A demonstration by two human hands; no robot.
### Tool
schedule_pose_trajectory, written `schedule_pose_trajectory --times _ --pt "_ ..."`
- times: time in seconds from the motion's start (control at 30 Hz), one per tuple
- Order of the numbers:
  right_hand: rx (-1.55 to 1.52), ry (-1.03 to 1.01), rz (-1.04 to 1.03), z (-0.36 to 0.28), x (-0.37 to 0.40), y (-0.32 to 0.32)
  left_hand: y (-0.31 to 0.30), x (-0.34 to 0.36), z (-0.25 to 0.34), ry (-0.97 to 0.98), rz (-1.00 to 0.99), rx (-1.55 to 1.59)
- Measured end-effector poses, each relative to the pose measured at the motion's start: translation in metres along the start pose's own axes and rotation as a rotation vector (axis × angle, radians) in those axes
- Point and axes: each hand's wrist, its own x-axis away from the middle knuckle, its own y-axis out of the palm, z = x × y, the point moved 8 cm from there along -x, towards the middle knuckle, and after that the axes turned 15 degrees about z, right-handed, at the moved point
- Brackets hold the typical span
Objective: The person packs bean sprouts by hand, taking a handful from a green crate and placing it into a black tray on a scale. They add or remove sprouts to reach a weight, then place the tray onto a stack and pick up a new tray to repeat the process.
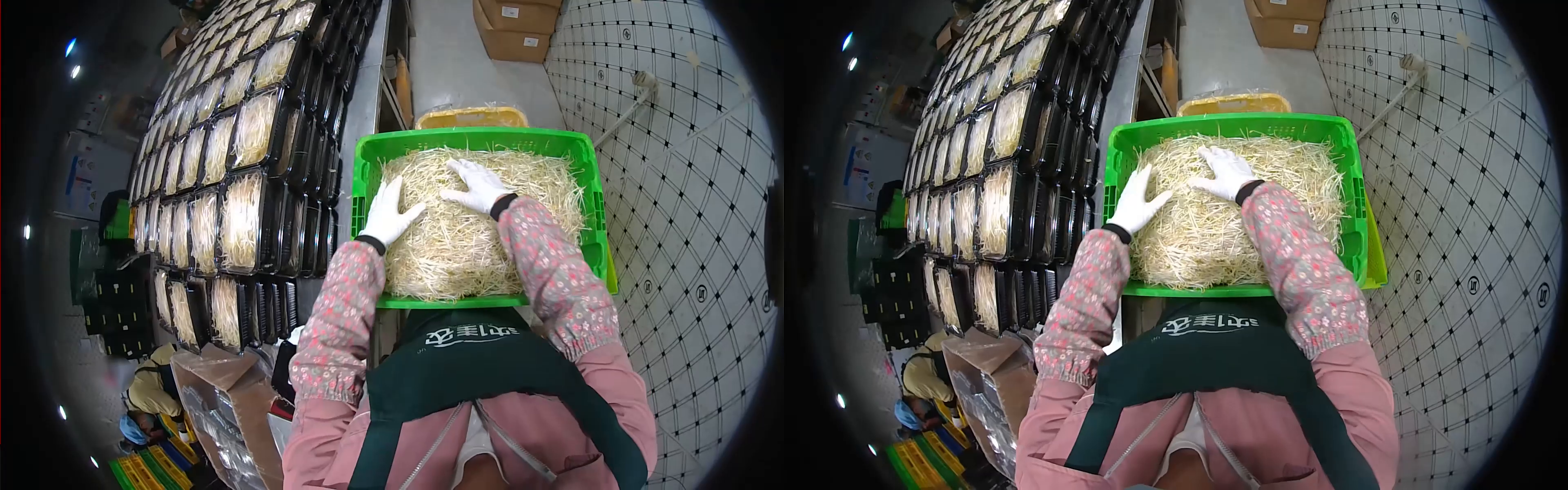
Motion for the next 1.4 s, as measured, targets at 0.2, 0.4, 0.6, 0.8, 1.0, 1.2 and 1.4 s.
schedule_pose_trajectory --times 0.2,0.4,0.6,0.8,1.0,1.2,1.4 --pt "0.156 -0.25 -0.298 -0.06 0.119 -0.009 -0.01 0.112 0.029 0.342 -0.319 -0.158" --pt "0.243 -0.196 -0.226 -0.054 0.117 0.011 0.01 0.094 0.028 0.12 -0.338 -0.221" --pt "0.19 -0.076 -0.347 -0.034 0.071 -0.017 0.011 0.07 0.019 0.061 -0.186 -0.087" --pt "0.379 -0.186 -0.208 -0.053 0.094 -0.01 0.01 0.103 0.037 0.192 -0.121 -0.209" --pt "0.224 -0.165 -0.128 -0.035 0.072 -0.011 0.029 0.077 0.021 -0.027 -0.241 -0.235" --pt "0.209 -0.151 0.013 0.021 0.067 -0.059 -0.021 0.084 0.068 0.253 -0.088 -0.116" --pt "0.197 -0.047 0.174 -0.007 0.037 -0.13 -0.022 0.104 0.081 0.508 -0.156 -0.302"
